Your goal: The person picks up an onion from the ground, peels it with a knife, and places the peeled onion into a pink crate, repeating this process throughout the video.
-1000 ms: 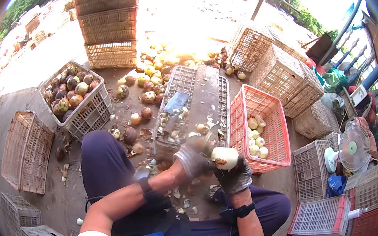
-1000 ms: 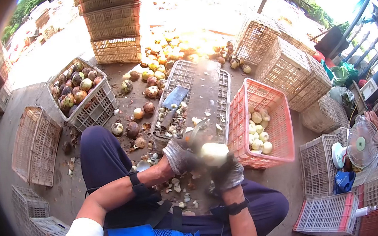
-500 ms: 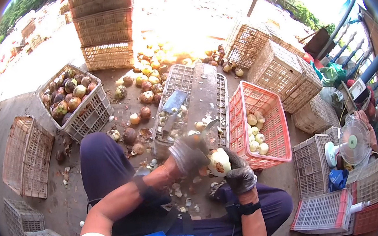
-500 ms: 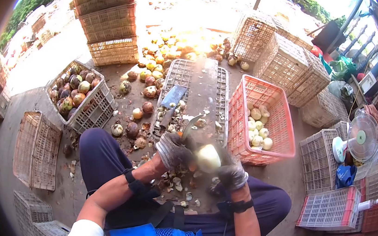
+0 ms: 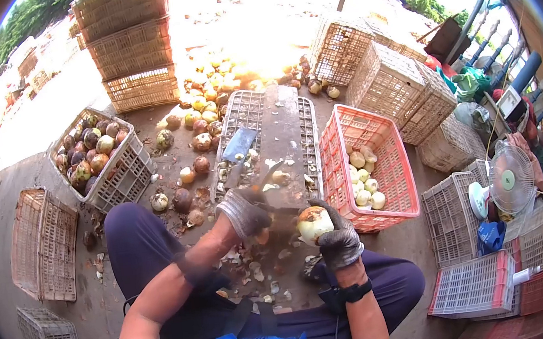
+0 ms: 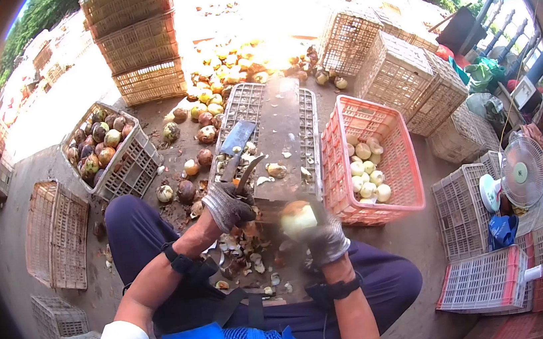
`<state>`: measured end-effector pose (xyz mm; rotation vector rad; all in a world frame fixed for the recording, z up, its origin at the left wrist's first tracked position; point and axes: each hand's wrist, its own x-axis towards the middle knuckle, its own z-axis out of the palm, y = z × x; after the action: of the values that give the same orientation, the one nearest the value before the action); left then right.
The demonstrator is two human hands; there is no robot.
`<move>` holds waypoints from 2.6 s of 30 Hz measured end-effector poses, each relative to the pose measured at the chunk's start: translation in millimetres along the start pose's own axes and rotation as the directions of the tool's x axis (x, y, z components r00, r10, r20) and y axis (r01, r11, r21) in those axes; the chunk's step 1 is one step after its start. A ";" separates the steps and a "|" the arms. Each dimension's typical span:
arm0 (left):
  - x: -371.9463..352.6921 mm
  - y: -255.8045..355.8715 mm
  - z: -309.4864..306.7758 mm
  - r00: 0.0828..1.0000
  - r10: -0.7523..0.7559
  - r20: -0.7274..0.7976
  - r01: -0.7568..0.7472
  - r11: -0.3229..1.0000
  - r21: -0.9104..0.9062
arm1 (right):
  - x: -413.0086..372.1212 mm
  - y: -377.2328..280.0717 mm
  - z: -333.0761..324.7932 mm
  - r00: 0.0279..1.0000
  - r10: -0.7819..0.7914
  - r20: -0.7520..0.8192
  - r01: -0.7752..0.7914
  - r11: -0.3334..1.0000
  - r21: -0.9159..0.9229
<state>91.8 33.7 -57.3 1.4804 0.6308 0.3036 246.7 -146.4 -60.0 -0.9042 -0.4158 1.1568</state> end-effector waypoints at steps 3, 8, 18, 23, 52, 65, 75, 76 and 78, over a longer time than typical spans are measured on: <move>5.6 -8.2 3.2 0.993 0.114 0.005 -0.098 0.830 0.549 | -1.1 -6.6 -1.1 0.999 -0.035 -0.013 0.035 0.999 -0.030; -21.9 -13.5 18.8 0.957 0.176 0.232 -0.281 0.762 0.583 | -1.5 -5.6 -3.1 0.985 -0.127 -0.113 0.117 0.989 -0.090; -9.6 -21.4 30.3 0.909 0.008 0.417 -0.352 0.552 0.756 | 0.6 -1.6 -6.6 0.972 -0.187 -0.142 0.162 0.972 -0.173; -3.7 -33.2 26.4 0.910 -0.191 0.369 -0.232 0.505 0.832 | 0.0 -6.5 -12.4 0.975 -0.205 -0.081 0.212 0.973 0.096; 9.3 -59.8 37.5 0.807 0.530 0.261 -0.590 0.740 0.322 | 10.5 17.5 -18.0 0.983 0.005 -0.182 0.001 0.999 0.034; -6.2 -6.3 30.2 0.933 0.325 0.156 -0.357 0.770 0.528 | -6.0 10.1 -12.0 0.998 -0.056 0.037 0.065 0.672 -0.738; -28.9 -7.9 30.1 0.847 0.462 0.262 -0.445 0.347 0.826 | 24.1 38.3 -61.5 0.994 -0.067 -0.088 0.071 0.997 0.037; -27.2 -14.0 28.3 0.816 0.516 0.261 -0.468 0.325 0.822 | 18.7 34.4 -54.6 0.994 -0.052 -0.096 0.051 0.999 -0.018; -27.5 -15.7 27.4 0.819 0.520 0.243 -0.453 0.326 0.830 | 10.2 23.9 -36.5 0.994 -0.032 -0.107 0.027 0.998 -0.053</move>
<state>82.2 -5.7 -67.8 2.7076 0.3440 0.5563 261.8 -148.7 -102.1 -0.9973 -0.3714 1.0690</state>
